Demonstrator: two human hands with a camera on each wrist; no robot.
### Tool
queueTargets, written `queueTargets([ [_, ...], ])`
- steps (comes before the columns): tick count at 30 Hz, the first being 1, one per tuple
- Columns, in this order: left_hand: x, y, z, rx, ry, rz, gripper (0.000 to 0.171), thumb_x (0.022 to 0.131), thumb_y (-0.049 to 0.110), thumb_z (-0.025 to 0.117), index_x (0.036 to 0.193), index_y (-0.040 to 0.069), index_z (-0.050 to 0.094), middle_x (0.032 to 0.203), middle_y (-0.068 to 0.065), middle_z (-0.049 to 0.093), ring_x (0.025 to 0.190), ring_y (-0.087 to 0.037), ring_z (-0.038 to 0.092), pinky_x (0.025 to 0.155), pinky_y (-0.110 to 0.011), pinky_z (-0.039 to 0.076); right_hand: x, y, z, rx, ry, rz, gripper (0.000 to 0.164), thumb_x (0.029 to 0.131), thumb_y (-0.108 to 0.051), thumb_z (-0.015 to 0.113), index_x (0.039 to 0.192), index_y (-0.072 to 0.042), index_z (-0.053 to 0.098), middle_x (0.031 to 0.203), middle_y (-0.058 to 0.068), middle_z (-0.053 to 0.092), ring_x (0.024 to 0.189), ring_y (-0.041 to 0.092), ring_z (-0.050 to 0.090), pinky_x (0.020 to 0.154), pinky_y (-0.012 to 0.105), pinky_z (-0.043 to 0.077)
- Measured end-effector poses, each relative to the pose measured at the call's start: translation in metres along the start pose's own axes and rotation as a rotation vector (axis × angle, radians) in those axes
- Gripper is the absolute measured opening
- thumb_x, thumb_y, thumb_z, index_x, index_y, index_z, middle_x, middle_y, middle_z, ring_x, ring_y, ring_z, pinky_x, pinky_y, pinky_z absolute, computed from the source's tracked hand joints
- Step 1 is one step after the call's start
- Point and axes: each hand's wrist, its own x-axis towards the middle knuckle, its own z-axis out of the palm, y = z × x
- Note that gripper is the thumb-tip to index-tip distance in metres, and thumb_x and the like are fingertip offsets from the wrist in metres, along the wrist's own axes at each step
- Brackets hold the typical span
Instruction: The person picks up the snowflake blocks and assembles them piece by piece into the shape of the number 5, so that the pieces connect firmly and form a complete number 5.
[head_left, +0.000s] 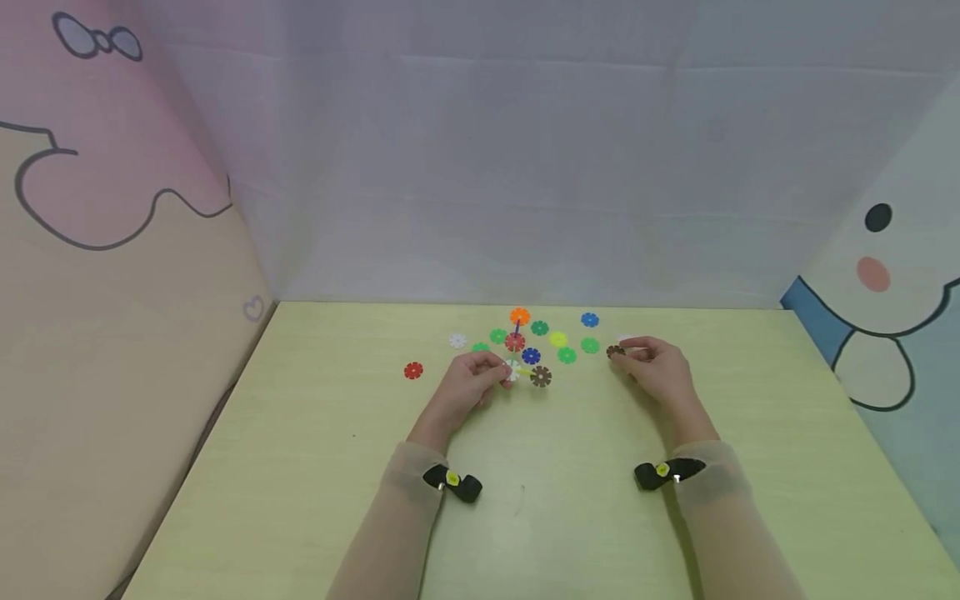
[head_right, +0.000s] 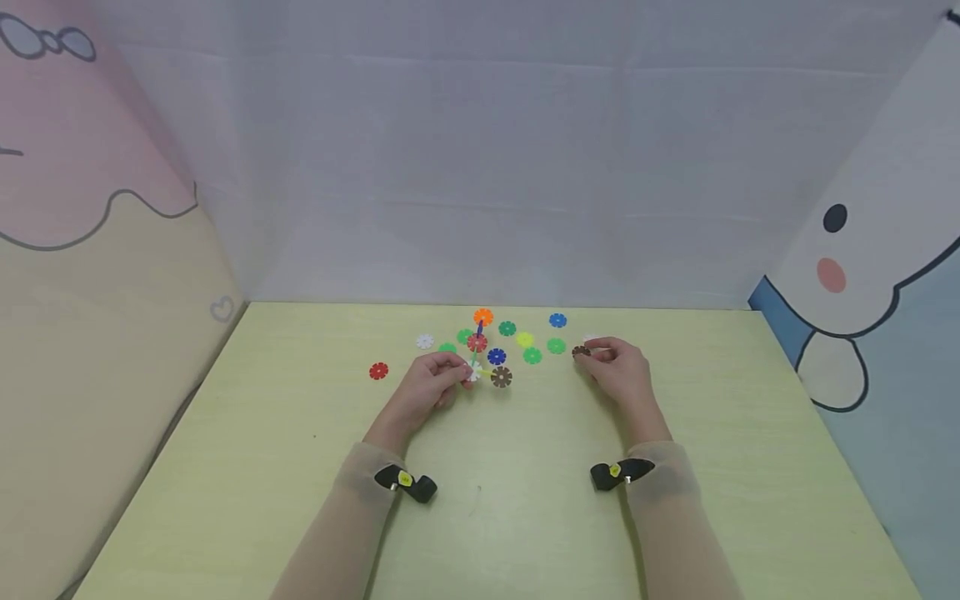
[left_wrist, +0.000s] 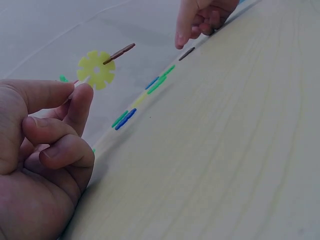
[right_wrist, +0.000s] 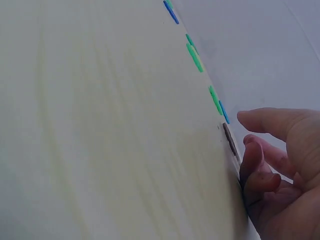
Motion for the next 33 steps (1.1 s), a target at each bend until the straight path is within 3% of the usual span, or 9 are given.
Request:
queueTargets([
  [7, -0.001, 0.000, 0.000, 0.001, -0.006, -0.002, 0.008, 0.105, 0.013, 0.074, 0.101, 0.005, 0.074, 0.090, -0.008, 0.079, 0.049, -0.011, 0.037, 0.048, -0.022, 0.032, 0.005, 0.008, 0.001, -0.022, -0.040, -0.031, 0.055, 0.099, -0.033, 0.082, 0.145, -0.007, 0.069, 0.112, 0.013, 0.072, 0.100, 0.026, 0.060, 0.086, 0.038, 0.046],
  [17, 0.000, 0.001, -0.001, 0.011, -0.015, 0.002, 0.009, 0.105, 0.013, 0.073, 0.102, 0.004, 0.074, 0.091, -0.010, 0.079, 0.049, -0.010, 0.037, 0.047, -0.022, 0.032, 0.010, 0.010, 0.002, -0.095, -0.027, -0.070, 0.047, 0.099, -0.029, 0.082, 0.138, -0.004, 0.072, 0.099, 0.009, 0.074, 0.092, 0.024, 0.061, 0.084, 0.039, 0.045],
  [25, 0.001, 0.000, -0.001, 0.006, -0.021, 0.002, 0.009, 0.106, 0.013, 0.073, 0.102, 0.005, 0.073, 0.091, -0.009, 0.079, 0.049, -0.010, 0.037, 0.047, -0.022, 0.032, 0.008, 0.008, 0.001, -0.087, -0.043, -0.025, 0.052, 0.096, -0.030, 0.084, 0.138, -0.003, 0.069, 0.119, 0.019, 0.071, 0.109, 0.036, 0.063, 0.095, 0.047, 0.047],
  [29, 0.001, 0.000, -0.001, 0.001, -0.027, 0.003, 0.009, 0.106, 0.014, 0.073, 0.102, 0.005, 0.073, 0.091, -0.010, 0.079, 0.049, -0.010, 0.037, 0.047, -0.022, 0.032, 0.007, 0.008, -0.001, -0.091, -0.042, 0.021, 0.055, 0.095, -0.035, 0.086, 0.136, -0.003, 0.067, 0.119, 0.019, 0.069, 0.107, 0.035, 0.062, 0.090, 0.044, 0.050],
  [33, 0.002, -0.001, -0.003, 0.004, -0.029, 0.006, 0.010, 0.105, 0.015, 0.074, 0.103, 0.005, 0.073, 0.091, -0.010, 0.079, 0.048, -0.011, 0.037, 0.047, -0.022, 0.031, 0.006, 0.008, -0.001, -0.104, -0.058, 0.010, 0.058, 0.094, -0.041, 0.086, 0.134, -0.002, 0.070, 0.115, 0.017, 0.069, 0.102, 0.032, 0.062, 0.082, 0.038, 0.050],
])
